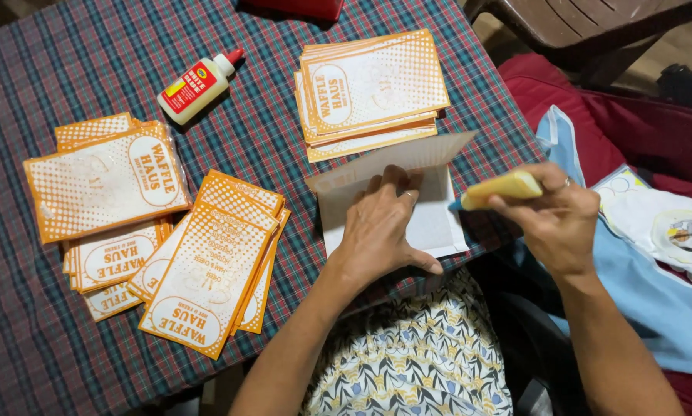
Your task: Applying glue to the edges of paper bags and folding them to assemble.
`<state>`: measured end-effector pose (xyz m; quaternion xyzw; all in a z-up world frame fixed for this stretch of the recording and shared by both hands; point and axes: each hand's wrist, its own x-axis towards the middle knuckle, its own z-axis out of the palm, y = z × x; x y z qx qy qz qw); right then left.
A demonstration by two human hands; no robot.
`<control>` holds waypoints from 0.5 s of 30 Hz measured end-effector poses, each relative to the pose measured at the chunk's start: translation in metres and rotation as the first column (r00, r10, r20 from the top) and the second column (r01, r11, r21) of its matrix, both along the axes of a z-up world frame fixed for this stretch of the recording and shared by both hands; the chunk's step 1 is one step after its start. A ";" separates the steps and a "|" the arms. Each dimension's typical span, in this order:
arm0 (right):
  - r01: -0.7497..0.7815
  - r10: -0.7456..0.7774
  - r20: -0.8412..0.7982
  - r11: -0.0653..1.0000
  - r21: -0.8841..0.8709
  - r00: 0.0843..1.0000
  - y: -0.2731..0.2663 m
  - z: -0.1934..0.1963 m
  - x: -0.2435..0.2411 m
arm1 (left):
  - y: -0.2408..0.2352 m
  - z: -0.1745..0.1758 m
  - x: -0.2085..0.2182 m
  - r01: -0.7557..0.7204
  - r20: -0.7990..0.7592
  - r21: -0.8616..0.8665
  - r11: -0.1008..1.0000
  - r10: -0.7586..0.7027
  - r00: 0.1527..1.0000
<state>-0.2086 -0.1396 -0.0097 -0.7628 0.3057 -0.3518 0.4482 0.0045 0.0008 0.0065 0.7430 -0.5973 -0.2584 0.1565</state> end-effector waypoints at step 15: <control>-0.022 0.006 0.120 0.991 0.134 0.993 0.030 0.033 -0.030 | -0.004 -0.015 0.002 -0.059 0.074 -0.154 0.986 0.072 0.995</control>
